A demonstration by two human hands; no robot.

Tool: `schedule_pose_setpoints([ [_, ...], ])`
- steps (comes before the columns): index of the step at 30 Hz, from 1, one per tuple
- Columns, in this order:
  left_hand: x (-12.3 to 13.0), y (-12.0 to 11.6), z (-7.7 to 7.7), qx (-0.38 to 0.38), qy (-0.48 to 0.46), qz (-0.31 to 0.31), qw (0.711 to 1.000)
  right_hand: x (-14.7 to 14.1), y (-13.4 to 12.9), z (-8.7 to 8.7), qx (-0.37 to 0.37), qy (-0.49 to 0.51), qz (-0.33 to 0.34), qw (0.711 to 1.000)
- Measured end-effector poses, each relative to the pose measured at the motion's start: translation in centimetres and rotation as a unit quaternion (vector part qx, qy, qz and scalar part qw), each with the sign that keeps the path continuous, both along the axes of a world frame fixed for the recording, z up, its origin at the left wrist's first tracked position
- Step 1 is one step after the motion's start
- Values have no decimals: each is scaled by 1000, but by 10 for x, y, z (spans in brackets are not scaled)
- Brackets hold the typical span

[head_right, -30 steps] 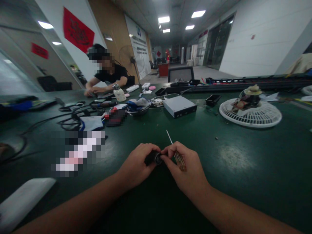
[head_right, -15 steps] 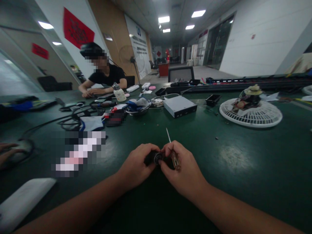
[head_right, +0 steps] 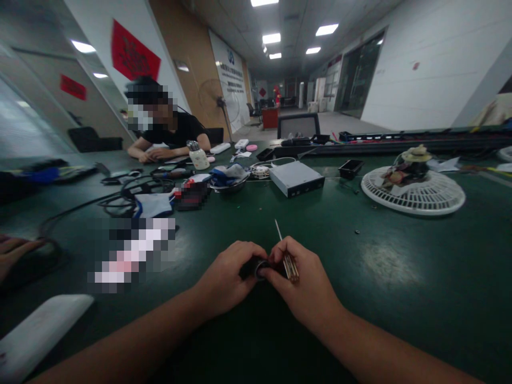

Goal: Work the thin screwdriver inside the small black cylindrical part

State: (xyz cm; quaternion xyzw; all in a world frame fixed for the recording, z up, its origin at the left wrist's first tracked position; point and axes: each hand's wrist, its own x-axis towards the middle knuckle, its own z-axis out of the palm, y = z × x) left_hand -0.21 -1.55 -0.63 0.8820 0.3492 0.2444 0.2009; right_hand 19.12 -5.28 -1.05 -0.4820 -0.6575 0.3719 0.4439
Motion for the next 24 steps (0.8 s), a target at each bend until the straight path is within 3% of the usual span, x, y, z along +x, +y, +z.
schedule_pose_setpoints([
  [19, 1, -1, 1, 6, -10, 22, 1000, -1, 1, 3, 31, -7, -14, 999],
  [24, -1, 0, -2, 4, -18, 28, 999, 1, 2, -1, -3, 51, 8, 999],
])
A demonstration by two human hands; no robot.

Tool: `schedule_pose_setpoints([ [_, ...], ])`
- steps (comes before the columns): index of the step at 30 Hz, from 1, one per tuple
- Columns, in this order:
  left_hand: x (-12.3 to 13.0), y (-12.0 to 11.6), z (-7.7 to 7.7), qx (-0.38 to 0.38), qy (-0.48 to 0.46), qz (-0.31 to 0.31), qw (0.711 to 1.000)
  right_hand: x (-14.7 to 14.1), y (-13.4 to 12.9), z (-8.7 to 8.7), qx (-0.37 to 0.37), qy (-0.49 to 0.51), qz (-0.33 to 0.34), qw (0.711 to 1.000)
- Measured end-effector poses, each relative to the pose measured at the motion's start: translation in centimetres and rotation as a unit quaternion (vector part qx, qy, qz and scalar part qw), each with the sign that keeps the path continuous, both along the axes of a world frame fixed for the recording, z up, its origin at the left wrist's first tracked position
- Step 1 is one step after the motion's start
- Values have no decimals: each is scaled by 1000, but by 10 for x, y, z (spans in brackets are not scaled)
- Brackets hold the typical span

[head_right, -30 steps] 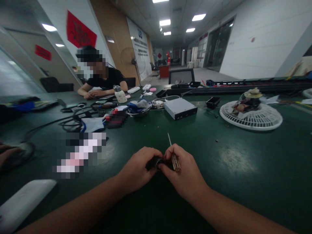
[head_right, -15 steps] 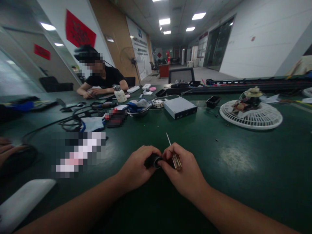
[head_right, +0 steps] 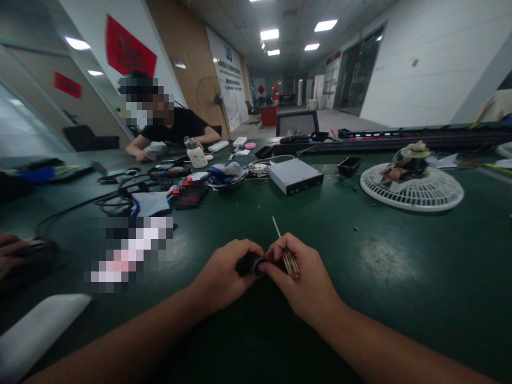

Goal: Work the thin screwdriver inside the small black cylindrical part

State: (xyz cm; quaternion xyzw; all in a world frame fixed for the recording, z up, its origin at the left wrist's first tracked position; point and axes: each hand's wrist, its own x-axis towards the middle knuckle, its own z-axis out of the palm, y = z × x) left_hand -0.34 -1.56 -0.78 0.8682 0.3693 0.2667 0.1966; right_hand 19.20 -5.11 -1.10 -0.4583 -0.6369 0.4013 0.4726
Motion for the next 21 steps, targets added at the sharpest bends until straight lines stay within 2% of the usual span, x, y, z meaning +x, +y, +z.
schedule_pose_setpoints([
  [5, 0, 1, -1, 2, 0, 1, 1000, 2, 1, -1, -10, 37, 11, 999],
  [14, 1, 0, -2, 11, 9, 48, 999, 0, 0, 1, 39, 16, 4, 999],
  [21, 0, 0, -4, 27, 7, -4, 1000, 1, -5, -1, 69, -59, -9, 996],
])
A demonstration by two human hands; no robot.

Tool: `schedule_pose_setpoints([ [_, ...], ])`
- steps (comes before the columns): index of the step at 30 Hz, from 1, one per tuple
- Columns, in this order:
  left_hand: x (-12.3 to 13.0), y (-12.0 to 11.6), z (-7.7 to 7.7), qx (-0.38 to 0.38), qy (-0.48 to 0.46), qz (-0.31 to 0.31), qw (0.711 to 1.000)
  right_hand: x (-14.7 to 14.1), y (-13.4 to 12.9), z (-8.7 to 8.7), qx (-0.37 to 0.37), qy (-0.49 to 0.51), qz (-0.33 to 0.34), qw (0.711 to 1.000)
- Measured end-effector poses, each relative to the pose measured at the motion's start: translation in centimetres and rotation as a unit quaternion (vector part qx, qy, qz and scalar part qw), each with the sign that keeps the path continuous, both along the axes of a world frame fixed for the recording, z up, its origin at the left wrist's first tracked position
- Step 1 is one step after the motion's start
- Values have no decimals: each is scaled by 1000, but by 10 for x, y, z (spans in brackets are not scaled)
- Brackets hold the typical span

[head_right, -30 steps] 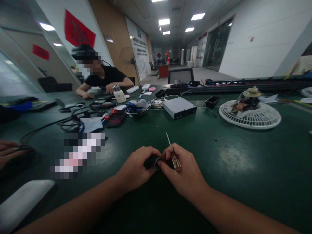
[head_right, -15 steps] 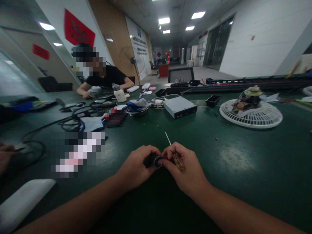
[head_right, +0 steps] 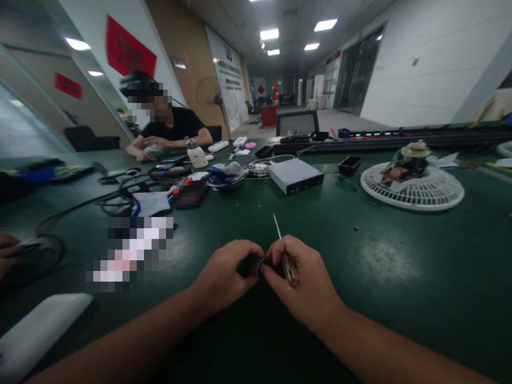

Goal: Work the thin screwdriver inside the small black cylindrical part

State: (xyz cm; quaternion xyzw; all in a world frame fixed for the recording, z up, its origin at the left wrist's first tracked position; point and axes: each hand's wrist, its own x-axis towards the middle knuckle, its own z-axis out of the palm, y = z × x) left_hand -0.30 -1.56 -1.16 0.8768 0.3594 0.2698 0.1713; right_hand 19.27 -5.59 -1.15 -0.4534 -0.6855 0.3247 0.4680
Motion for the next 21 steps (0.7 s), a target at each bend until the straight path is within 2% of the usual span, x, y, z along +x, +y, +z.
schedule_pose_setpoints([
  [12, 1, -1, -2, 1, -3, 9, 1000, -2, -3, 3, 65, -46, -31, 996],
  [17, 1, -2, -1, -8, -20, 26, 999, -2, -5, 6, 105, -55, -27, 993],
  [21, 0, -2, -2, -13, -32, 29, 999, 0, -7, 7, 109, -68, -22, 991],
])
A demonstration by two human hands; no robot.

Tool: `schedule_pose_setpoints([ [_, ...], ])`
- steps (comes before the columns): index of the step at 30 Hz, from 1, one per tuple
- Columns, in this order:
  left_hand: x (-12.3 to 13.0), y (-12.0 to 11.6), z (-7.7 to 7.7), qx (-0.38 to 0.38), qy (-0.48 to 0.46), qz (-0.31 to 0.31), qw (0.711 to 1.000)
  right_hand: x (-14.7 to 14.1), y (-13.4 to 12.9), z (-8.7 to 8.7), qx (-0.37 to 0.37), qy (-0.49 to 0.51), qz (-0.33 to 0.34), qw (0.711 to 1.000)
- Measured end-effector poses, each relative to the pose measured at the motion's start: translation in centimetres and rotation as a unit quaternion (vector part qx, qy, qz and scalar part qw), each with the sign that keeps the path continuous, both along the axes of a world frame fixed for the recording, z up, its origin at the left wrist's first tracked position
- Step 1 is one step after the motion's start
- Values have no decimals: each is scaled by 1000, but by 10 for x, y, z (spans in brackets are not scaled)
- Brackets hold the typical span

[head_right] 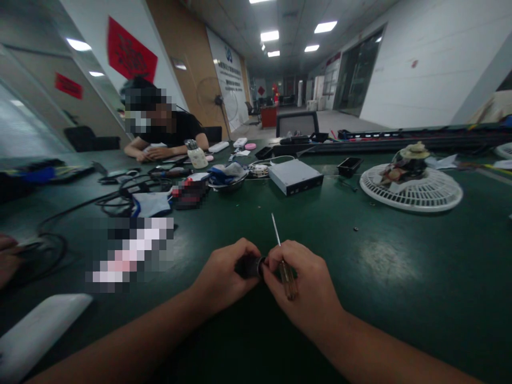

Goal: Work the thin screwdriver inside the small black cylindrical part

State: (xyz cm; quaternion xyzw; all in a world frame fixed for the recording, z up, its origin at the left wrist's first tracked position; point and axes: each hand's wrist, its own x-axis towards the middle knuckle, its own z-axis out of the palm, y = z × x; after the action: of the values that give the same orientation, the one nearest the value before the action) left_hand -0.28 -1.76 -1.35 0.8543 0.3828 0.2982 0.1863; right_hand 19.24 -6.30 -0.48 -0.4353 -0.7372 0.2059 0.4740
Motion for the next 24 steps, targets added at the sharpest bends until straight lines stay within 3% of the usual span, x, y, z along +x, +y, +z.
schedule_pose_setpoints([
  [10, 0, 0, 2, 14, 11, -25, 1000, -1, -1, -1, -2, -21, -15, 1000],
  [24, 1, -1, 4, 1, 13, 11, 1000, -2, 1, -2, -43, 33, -43, 998],
])
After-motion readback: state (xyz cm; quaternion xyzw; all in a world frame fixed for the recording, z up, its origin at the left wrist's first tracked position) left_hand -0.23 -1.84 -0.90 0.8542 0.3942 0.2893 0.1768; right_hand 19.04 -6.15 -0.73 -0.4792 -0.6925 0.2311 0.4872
